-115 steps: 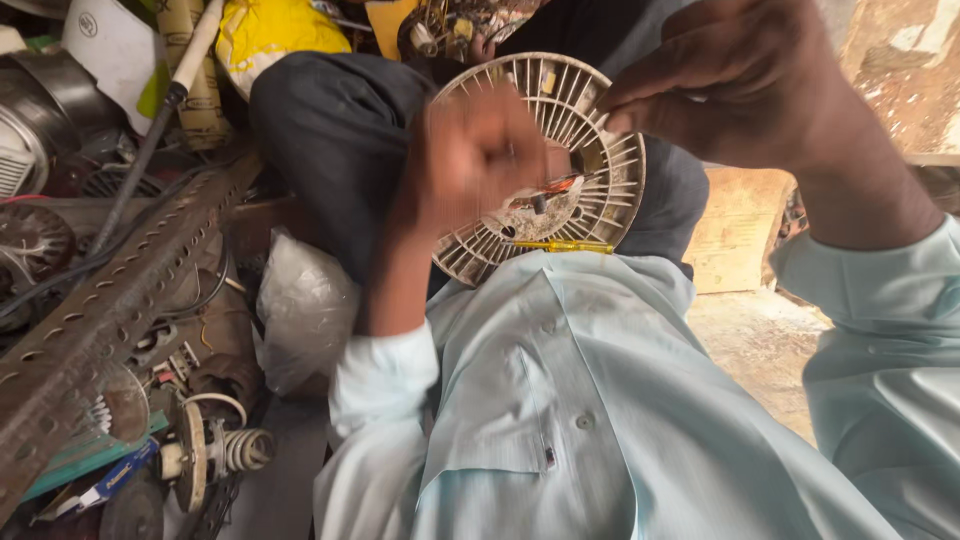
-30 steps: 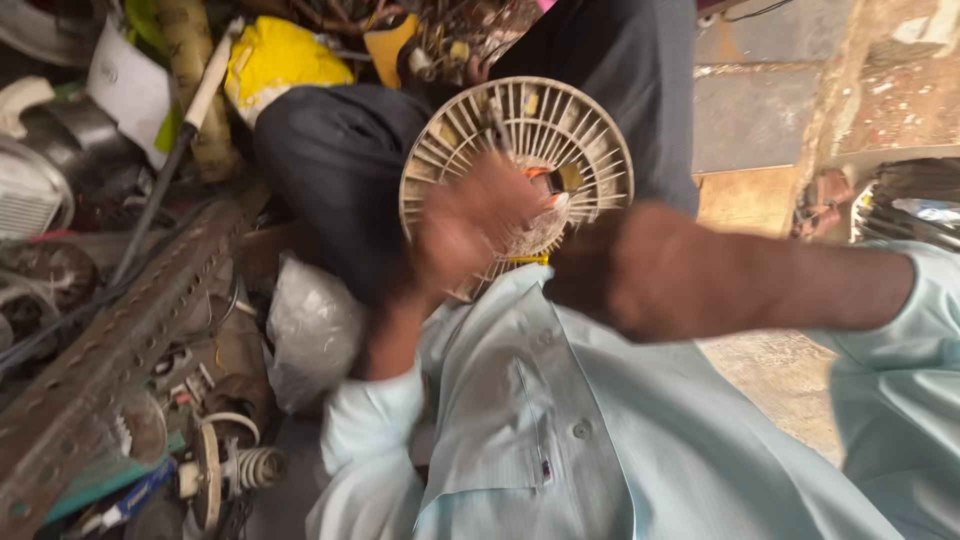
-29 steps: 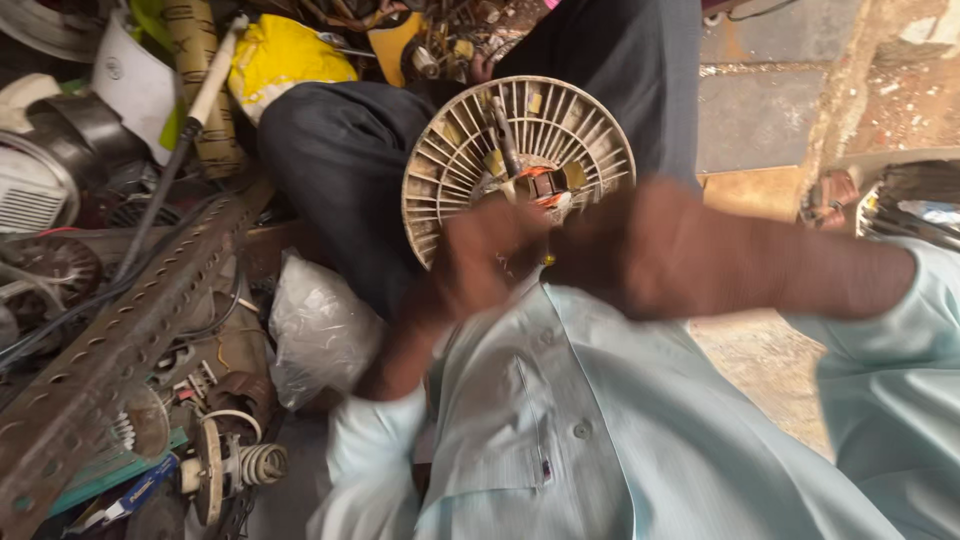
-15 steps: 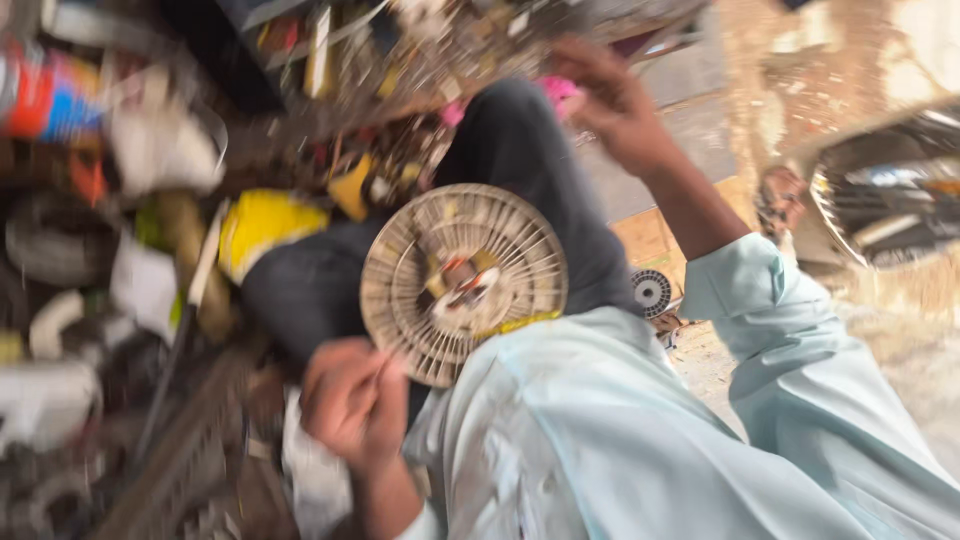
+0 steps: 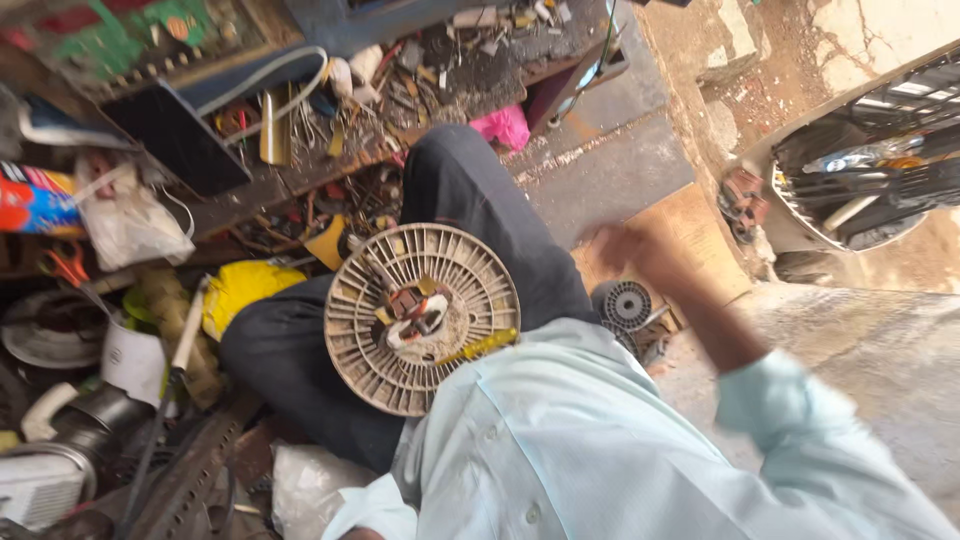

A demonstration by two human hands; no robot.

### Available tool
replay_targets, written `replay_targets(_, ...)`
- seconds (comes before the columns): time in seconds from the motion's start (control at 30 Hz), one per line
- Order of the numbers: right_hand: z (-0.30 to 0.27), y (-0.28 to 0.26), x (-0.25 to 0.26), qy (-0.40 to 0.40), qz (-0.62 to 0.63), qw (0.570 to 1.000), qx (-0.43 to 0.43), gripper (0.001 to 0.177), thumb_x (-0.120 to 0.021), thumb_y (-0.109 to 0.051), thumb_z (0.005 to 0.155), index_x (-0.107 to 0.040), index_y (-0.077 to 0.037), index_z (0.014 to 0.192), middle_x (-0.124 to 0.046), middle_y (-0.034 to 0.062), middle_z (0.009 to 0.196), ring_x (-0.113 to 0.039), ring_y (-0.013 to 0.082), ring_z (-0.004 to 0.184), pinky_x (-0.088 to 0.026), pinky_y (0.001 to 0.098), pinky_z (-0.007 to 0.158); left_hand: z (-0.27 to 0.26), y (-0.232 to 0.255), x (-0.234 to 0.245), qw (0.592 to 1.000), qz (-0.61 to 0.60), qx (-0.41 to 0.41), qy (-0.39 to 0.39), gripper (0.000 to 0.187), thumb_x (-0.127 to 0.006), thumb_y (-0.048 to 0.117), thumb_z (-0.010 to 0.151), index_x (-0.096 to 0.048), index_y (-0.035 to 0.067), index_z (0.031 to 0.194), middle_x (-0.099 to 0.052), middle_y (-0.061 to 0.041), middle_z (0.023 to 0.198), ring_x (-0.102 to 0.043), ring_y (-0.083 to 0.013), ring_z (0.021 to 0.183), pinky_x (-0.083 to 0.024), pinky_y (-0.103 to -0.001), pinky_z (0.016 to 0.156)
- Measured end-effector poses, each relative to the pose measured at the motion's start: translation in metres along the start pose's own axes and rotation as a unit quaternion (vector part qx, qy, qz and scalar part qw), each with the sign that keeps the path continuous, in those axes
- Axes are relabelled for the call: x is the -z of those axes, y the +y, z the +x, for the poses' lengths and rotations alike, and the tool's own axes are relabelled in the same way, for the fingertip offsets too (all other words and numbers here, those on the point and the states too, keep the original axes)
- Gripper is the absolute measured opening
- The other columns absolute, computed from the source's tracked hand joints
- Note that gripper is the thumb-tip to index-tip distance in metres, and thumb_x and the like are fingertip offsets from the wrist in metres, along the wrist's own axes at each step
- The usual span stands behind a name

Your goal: The person is sitting on the floor in a cluttered workshop, repairing a small electrical motor component. They repeatedly wrap copper wire around the central stator core, using a yellow-handled screwdriver to press and secure the windings into place.

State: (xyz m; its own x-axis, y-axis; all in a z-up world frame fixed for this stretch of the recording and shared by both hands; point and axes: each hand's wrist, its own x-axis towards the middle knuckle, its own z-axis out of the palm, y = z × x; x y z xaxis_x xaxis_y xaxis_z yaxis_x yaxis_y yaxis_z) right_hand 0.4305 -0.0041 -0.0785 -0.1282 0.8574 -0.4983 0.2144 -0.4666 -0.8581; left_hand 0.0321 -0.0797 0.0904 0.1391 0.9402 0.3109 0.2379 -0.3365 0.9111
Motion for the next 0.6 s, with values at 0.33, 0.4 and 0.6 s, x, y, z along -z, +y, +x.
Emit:
replay_targets(0.33,-0.008,0.004,-0.097,-0.051,-0.036,0.993,0.095,0.041,-0.08,-0.029,0.093,-0.065,-0.003,0.064,-0.056,-0.0037,0.059,-0.046,0.0047,0.057,-0.039,0.028,0.049,0.013,0.016,-0.002,0.998,0.008,0.046,-0.03,0.026,-0.079,0.003,0.085,-0.066,-0.001,0.108,-0.066,-0.012,0.108,-0.063,-0.0272,0.102,-0.05,-0.038,0.085)
replay_targets(0.4,-0.002,0.005,-0.093,-0.065,-0.053,0.994,0.065,0.04,-0.08,-0.027,0.091,-0.066,-0.004,0.062,-0.056,-0.0034,0.056,-0.047,0.0046,0.052,-0.037,0.0281,0.046,0.011,0.017,-0.001,0.998,0.007,0.05,-0.033,0.027,-0.079,0.004,0.085,-0.066,-0.001,0.108,-0.066,-0.012,0.109,-0.063,-0.0277,0.103,-0.05,-0.039,0.086)
replay_targets(0.6,-0.001,0.002,-0.093,-0.077,-0.025,0.993,0.088,0.038,-0.08,-0.027,0.091,-0.067,-0.006,0.062,-0.056,-0.0048,0.054,-0.047,0.0029,0.052,-0.038,0.027,0.046,0.021,0.017,0.003,0.998,0.009,0.047,-0.035,0.03,-0.079,0.006,0.085,-0.066,-0.001,0.111,-0.066,-0.012,0.112,-0.062,-0.029,0.106,-0.049,-0.04,0.089)
